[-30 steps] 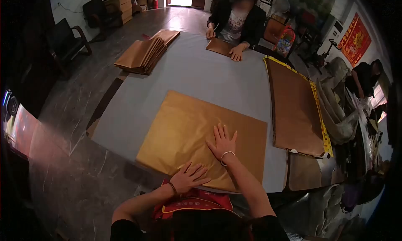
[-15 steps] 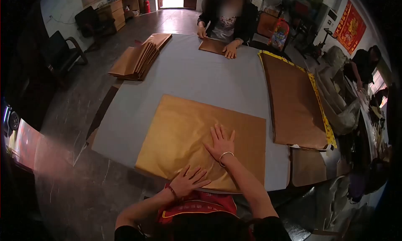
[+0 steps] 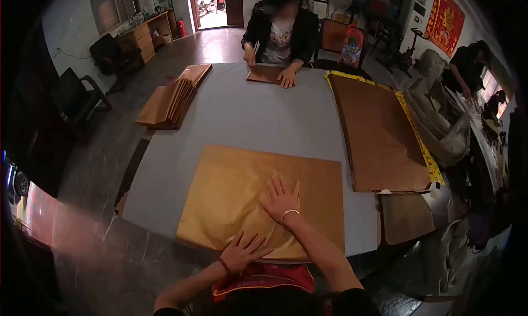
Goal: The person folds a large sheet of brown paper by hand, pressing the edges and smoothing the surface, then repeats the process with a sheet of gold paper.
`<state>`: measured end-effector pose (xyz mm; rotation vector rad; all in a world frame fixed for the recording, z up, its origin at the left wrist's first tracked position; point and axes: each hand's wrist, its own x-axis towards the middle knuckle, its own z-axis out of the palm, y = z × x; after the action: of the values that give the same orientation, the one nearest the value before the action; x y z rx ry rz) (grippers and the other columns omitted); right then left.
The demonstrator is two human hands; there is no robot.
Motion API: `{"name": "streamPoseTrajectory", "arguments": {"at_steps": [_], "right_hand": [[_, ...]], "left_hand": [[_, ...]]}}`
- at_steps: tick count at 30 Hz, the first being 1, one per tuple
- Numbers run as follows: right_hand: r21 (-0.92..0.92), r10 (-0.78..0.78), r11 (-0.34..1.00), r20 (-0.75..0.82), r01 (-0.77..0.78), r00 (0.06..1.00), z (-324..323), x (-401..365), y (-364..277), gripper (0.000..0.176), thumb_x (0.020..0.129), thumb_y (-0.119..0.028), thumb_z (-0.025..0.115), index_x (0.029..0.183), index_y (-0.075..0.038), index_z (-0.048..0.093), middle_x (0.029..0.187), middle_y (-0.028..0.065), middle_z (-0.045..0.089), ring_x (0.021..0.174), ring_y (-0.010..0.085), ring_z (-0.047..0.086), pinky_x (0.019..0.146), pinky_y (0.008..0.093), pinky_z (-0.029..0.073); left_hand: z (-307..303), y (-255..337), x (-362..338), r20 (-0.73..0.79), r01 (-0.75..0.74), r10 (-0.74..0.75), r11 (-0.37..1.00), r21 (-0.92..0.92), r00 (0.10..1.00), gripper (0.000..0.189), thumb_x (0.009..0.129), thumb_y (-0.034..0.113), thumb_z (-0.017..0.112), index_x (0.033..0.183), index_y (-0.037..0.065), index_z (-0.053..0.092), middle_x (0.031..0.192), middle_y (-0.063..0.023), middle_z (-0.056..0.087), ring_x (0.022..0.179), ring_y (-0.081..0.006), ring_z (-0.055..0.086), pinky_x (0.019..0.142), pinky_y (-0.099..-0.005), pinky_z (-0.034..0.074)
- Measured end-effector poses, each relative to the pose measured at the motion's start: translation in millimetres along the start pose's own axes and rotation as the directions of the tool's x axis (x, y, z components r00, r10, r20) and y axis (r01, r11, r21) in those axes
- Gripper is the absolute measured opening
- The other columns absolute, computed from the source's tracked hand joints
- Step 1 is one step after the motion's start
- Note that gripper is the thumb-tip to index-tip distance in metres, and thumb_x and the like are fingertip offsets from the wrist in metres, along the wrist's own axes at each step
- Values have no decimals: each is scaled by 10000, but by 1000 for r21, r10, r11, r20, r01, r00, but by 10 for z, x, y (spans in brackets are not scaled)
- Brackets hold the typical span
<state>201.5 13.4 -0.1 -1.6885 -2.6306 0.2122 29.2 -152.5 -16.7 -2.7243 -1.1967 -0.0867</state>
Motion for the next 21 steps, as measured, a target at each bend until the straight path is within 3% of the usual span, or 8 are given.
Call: {"name": "streamPoseTrajectory", "arguments": {"at_steps": [4,6,8,12,13,16,18,21], "right_hand": [[-22,5,1000,-1,-5,1000,3,26,13,738,920,-623,251,1488,-154,215,1564,15,143,1440,212,109,1092,641,20],[-41,16,999,6,-16,1000,7,34,23,739,922,-623,245,1491,-155,202,1564,14,140,1441,211,100,1093,641,20],[11,-12,1000,-57,12,998,51,21,28,738,906,-606,323,1471,-135,258,1556,43,174,1431,207,161,1082,653,28],[-42,-13,999,-34,12,999,24,17,20,731,916,-604,295,1475,-137,243,1554,39,184,1435,209,146,1092,640,37],[25,-9,1000,-54,11,998,21,10,30,735,914,-608,299,1473,-134,248,1547,41,200,1431,219,157,1087,648,50],[-14,20,1000,85,-19,996,-104,7,5,710,941,-605,209,1497,-164,177,1567,8,118,1444,201,73,1098,637,22],[-28,20,999,112,-17,994,-71,11,7,711,940,-608,210,1497,-167,178,1566,10,121,1443,204,83,1095,641,31],[36,-26,999,-73,29,997,70,22,36,733,915,-602,308,1474,-131,246,1548,45,195,1428,228,162,1075,658,50]], "left_hand": [[-115,-5,16,31,6,-4,998,-62,1000,611,856,334,496,1442,337,321,1458,-32,368,1365,-270,299,1118,-534,152],[-108,-24,24,44,-27,26,999,35,999,616,856,343,495,1445,334,316,1463,-33,363,1368,-264,294,1117,-535,151],[-128,-8,13,70,-13,13,1000,7,997,622,853,336,500,1447,334,314,1465,-35,360,1370,-260,292,1115,-532,156],[-146,-12,15,42,-16,18,999,-33,999,626,851,315,506,1447,332,315,1466,-37,359,1368,-258,293,1110,-532,168],[-197,-12,24,64,-7,11,998,-65,998,619,850,307,507,1441,325,325,1457,-38,370,1357,-260,307,1104,-534,182],[-247,8,60,111,12,3,991,-132,994,606,847,289,510,1430,312,347,1438,-39,392,1335,-266,336,1094,-538,211],[-173,2,54,45,-3,7,996,-86,999,594,846,279,510,1421,305,363,1431,-39,401,1321,-276,348,1080,-544,242],[-167,17,59,4,3,-3,998,-57,1000,506,899,275,502,1396,300,408,1409,-49,420,1301,-265,375,1055,-511,271]]}}
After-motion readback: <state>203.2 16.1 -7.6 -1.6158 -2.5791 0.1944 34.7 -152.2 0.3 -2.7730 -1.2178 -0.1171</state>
